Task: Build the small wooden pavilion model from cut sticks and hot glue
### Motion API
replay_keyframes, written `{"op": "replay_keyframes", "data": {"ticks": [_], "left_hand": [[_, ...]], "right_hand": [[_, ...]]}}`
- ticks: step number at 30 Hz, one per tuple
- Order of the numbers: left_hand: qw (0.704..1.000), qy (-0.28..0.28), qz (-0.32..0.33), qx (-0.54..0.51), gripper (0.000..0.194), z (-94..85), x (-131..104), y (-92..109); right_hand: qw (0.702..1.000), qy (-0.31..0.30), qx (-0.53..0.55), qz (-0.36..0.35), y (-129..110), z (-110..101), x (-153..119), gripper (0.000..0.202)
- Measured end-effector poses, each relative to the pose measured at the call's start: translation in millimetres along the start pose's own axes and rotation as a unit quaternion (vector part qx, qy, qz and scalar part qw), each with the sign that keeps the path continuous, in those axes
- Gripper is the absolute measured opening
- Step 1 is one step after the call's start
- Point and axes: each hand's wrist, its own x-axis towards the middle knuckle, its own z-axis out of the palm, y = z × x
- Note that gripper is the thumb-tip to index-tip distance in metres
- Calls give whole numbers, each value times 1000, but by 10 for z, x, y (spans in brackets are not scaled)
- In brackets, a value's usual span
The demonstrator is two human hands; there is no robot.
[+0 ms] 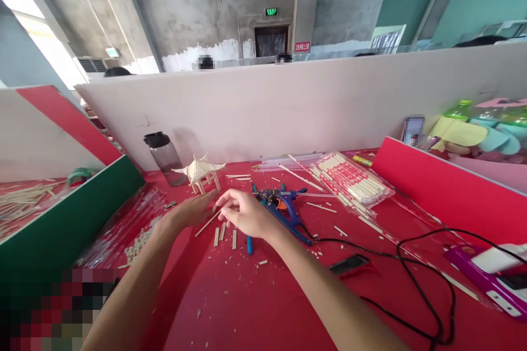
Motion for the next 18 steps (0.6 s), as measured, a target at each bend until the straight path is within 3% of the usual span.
{"op": "replay_keyframes", "data": {"ticks": [3,5,8,12,18], "left_hand": [[998,-63,-18,0,52,-191,-71,-28],[992,-121,-30,-29,48,-342,-143,-70],[986,-143,-57,-70,36,-488,-233,-184],[989,-55,-135,-7,25,-437,-222,-318],[991,31,-111,-71,26,-169,-55,-294]], "right_hand": [[994,-3,-104,12,71,-10,276,15],[979,22,-204,11,144,14,455,15],[943,46,-330,8,216,87,654,23],[911,39,-410,7,269,198,781,43],[895,21,-443,50,413,353,844,61]]}}
